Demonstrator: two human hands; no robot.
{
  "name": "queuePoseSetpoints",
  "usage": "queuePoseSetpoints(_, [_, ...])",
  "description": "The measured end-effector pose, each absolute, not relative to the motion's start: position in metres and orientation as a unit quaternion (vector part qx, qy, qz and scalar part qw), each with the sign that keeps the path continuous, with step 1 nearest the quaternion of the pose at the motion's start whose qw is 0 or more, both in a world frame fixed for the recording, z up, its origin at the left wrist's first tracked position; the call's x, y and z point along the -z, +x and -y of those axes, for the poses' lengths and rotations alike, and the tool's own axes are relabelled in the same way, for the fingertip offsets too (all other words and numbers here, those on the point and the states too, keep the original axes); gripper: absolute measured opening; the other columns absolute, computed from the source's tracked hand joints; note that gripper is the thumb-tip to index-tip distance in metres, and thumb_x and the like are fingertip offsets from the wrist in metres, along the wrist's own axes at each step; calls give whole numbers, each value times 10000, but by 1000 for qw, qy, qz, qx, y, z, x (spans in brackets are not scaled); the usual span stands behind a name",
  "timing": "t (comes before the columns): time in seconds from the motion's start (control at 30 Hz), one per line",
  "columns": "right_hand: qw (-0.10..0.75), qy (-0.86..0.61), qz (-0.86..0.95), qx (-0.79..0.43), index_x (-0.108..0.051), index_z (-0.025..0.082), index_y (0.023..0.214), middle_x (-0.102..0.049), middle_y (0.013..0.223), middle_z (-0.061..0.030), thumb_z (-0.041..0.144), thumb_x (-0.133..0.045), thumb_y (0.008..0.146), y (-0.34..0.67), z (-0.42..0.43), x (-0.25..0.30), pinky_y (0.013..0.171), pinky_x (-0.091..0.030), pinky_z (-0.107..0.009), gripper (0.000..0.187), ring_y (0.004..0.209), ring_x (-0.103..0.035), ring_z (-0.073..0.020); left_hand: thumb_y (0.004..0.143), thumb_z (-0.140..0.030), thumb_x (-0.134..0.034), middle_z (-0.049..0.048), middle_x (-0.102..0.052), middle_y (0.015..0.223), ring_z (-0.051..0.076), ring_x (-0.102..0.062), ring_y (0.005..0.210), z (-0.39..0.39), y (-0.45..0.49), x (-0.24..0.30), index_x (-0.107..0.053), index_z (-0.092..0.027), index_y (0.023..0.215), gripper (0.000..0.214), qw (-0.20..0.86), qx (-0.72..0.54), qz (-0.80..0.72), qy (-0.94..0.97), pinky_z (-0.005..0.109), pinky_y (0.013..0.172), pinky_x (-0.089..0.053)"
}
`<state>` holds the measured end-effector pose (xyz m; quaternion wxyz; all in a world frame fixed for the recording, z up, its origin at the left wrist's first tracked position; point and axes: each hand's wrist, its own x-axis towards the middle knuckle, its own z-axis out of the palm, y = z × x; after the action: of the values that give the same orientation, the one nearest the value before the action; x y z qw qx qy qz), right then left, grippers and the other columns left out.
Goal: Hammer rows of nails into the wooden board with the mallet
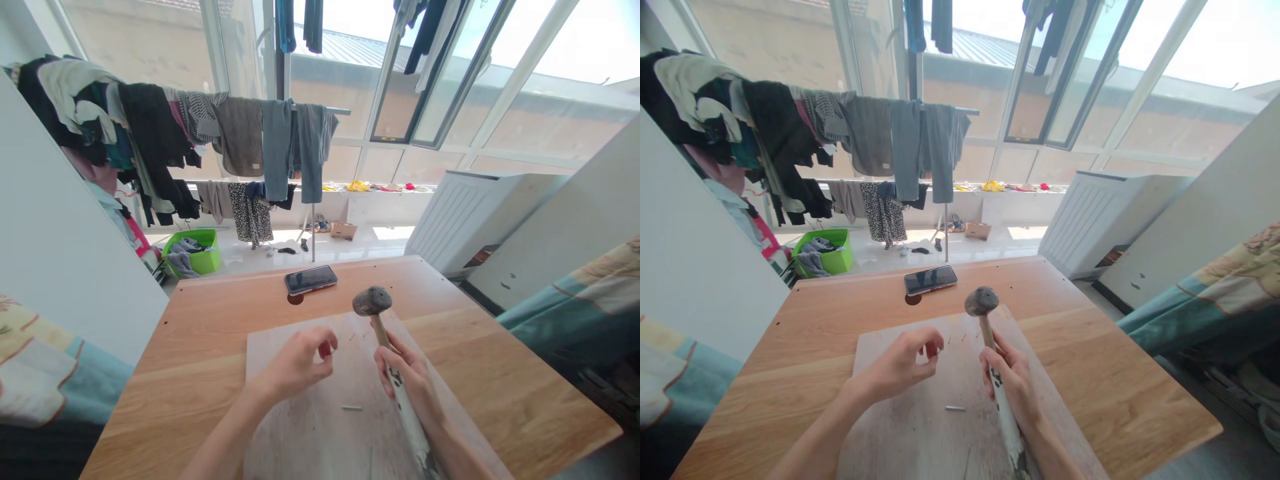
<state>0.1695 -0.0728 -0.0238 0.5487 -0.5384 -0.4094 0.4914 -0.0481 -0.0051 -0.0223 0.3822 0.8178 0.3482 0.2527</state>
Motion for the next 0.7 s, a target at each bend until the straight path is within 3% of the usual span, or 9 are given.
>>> queuePoseSetpoints(0.13, [562,-543,407,-473,-673,156,1073,-525,601,77,491,-723,816,171,69,27,342,-337,-181,425,353,-430,-56,783,-113,-552,-5,-674,811,131,-582,726,-3,-69,48,-641,-189,880,152,392,-330,-416,752,233,699,-456])
queuePoseSetpoints(0.3, [571,-547,404,-461,-602,172,1311,-534,631,81,469,-695,849,174,67,34,353,-337,-181,557,369,-436,-58,859,-167,-551,1,-678,883,131,-592,735,-3,-75,57,-662,-217,1089,261,402,-333,-394,756,237,718,-474])
queuePoseSetpoints(0.5, [566,-559,402,-454,-559,154,1393,-532,611,81,462,-671,873,171,67,39,342,-342,-190,615,364,-411,-64,932,-212,-508,35,-679,921,158,-609,782,-2,-75,55,-675,-212,977,173,360,-317,-399,781,272,751,-483])
queuePoseSetpoints(0.7, [558,-568,402,-452,-608,140,1332,-530,597,75,484,-684,855,171,67,40,346,-332,-187,593,355,-414,-59,904,-185,-530,30,-699,910,153,-626,779,-3,-76,56,-669,-206,932,142,381,-328,-395,769,251,723,-488])
